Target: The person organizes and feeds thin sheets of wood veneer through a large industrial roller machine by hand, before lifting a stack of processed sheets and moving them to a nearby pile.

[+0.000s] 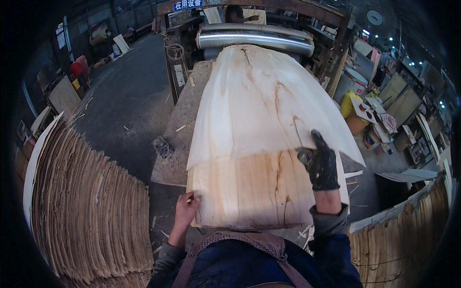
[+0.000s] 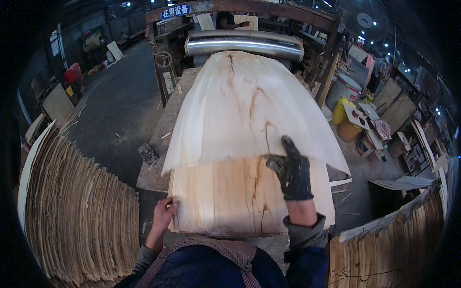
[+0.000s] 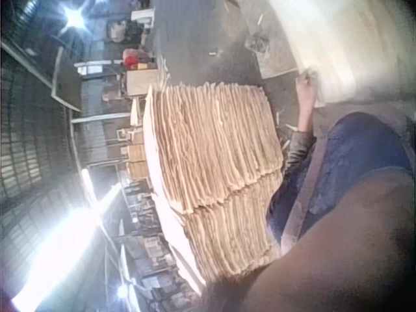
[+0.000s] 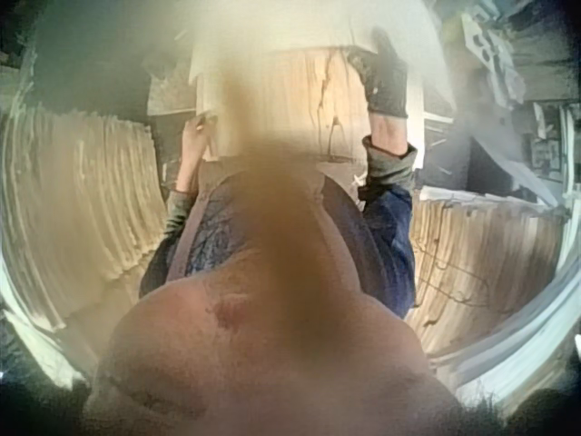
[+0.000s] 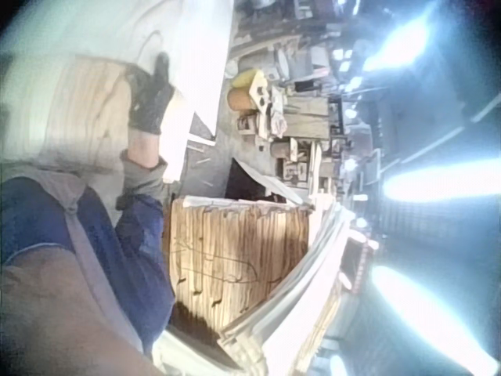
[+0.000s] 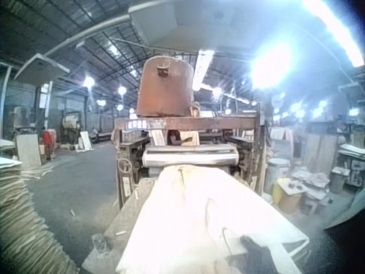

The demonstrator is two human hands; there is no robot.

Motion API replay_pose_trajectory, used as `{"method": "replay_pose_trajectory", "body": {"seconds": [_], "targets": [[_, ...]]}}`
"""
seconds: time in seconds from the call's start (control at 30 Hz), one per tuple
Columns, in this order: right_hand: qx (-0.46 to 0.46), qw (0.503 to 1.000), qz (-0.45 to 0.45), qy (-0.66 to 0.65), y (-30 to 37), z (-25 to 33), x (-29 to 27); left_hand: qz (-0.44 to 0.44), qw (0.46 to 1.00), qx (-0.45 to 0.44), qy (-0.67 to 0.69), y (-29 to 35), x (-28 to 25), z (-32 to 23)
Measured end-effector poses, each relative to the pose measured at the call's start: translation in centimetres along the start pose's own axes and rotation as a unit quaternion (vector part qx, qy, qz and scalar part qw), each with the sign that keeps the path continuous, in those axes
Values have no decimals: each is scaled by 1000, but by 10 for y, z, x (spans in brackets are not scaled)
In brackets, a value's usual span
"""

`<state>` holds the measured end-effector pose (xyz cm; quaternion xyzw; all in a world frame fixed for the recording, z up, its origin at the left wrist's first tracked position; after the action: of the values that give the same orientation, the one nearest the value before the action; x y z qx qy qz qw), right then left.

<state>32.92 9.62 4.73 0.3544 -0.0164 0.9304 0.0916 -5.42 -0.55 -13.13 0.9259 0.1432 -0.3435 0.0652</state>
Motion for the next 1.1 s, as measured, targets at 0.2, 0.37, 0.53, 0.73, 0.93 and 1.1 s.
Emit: {"method": "replay_pose_trajectory", "body": {"seconds": [0.2,0.37,0.53,0.73,0.93,1.1], "targets": [[48,999,-18,-14,-85,-30,0,25,977,-52,206,-13,12,22],[106,989,-63,-86,-144,-104,-36,-23,999,-14,33,-12,2,-6],[99,991,-67,-56,-147,-136,-22,-50,993,26,-104,-7,5,-22],[95,986,-97,-93,-230,-158,-31,-62,986,49,-144,-16,9,-36],[102,986,-71,-112,-292,-171,-4,-73,990,34,-114,-22,6,-39],[135,989,-14,-65,-350,-178,5,-71,990,31,-114,-29,9,-40]]}}
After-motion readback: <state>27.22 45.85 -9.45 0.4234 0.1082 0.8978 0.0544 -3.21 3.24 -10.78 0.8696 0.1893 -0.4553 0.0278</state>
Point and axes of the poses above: each hand's wrist, its own y-axis away from the middle knuckle, its own x-axis out of the palm, z = x × y, the point moved 7 cm from there along -y, towards the middle knuckle, and after that the axes turned 12 degrees about -y, right-handed, at the moved point
